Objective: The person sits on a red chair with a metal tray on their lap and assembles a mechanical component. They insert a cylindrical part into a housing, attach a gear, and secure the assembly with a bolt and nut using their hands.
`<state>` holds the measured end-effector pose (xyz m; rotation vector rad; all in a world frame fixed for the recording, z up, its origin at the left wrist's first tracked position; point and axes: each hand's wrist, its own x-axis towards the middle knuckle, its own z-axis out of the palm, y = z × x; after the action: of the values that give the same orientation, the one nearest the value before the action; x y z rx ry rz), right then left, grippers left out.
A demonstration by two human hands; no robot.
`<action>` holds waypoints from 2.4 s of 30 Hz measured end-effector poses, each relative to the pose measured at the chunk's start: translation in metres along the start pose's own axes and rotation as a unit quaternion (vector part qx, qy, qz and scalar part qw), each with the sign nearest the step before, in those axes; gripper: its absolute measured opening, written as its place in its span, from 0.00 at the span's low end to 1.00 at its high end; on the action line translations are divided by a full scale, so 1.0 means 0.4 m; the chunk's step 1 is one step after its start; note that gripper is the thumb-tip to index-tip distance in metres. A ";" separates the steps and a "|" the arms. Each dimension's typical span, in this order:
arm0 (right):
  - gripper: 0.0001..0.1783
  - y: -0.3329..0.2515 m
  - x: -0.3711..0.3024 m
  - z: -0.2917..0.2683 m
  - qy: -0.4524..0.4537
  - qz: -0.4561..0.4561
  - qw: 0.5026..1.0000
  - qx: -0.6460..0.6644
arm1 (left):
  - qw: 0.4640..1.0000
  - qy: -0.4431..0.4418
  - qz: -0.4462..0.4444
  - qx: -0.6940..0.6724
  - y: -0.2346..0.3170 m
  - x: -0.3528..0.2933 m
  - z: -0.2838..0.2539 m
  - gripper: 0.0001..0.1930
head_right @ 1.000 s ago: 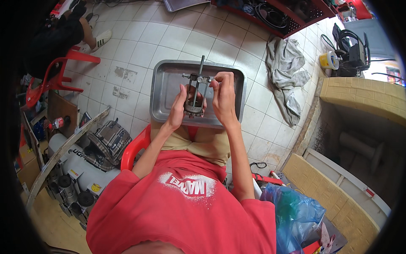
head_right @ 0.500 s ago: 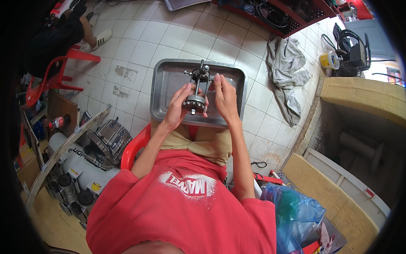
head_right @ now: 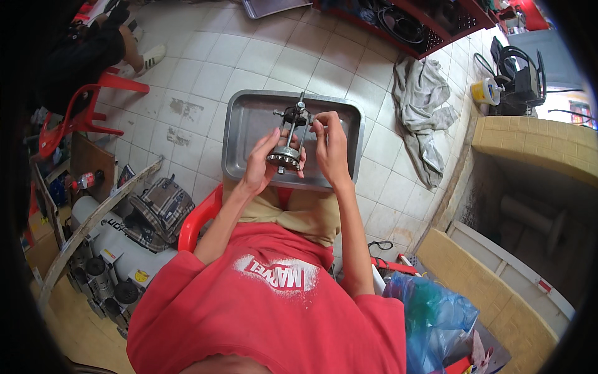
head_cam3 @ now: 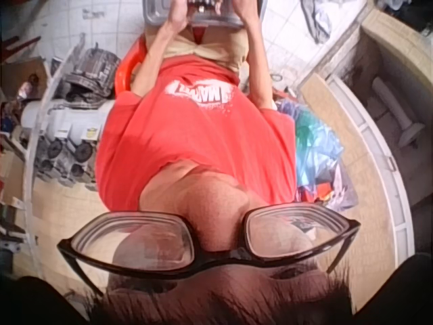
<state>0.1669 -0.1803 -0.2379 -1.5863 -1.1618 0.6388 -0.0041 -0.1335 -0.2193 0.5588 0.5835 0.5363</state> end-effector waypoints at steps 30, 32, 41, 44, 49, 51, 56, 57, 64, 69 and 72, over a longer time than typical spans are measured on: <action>0.04 -0.027 -0.019 -0.011 0.035 -0.012 0.996 -0.081 | 0.999 -0.024 0.013 0.030 -0.022 -0.006 -0.025 0.23; 0.10 -0.055 -0.006 -0.021 0.039 -0.050 0.996 -0.058 | 0.998 -0.014 0.021 0.051 -0.012 -0.009 -0.014 0.24; 0.08 -0.105 0.001 -0.050 0.012 -0.060 0.998 0.018 | 0.980 -0.049 0.067 0.181 0.032 -0.039 0.008 0.23; 0.08 -0.120 -0.008 -0.061 -0.004 -0.057 0.998 0.030 | 0.959 -0.068 0.118 0.248 0.044 -0.044 0.008 0.25; 0.21 -0.140 -0.006 -0.081 -0.039 -0.012 0.991 0.124 | 0.944 -0.047 0.145 0.293 0.054 -0.057 0.002 0.22; 0.20 -0.166 -0.003 -0.092 -0.060 0.017 0.994 0.085 | 0.923 -0.040 0.176 0.340 0.069 -0.070 0.012 0.22; 0.13 -0.220 -0.002 -0.112 -0.074 -0.041 0.996 0.029 | 0.889 -0.048 0.183 0.416 0.072 -0.075 -0.026 0.21; 0.11 -0.219 -0.002 -0.113 -0.067 -0.070 0.995 0.015 | 0.884 -0.049 0.196 0.423 0.075 -0.076 -0.022 0.21; 0.08 -0.209 -0.016 -0.081 0.006 -0.088 0.994 -0.066 | 0.902 -0.031 0.217 0.372 0.074 -0.074 0.037 0.21; 0.08 -0.207 -0.023 -0.077 0.007 0.015 1.000 0.005 | 0.918 -0.031 0.190 0.348 0.049 -0.073 0.037 0.22; 0.05 -0.193 -0.003 -0.101 0.043 -0.073 0.995 0.045 | 0.850 -0.041 0.209 0.481 0.051 -0.068 -0.019 0.18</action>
<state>0.1724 -0.1977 -0.1526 -1.4263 -1.1570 0.5152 -0.0344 -0.1327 -0.2021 1.6907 0.6307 0.6030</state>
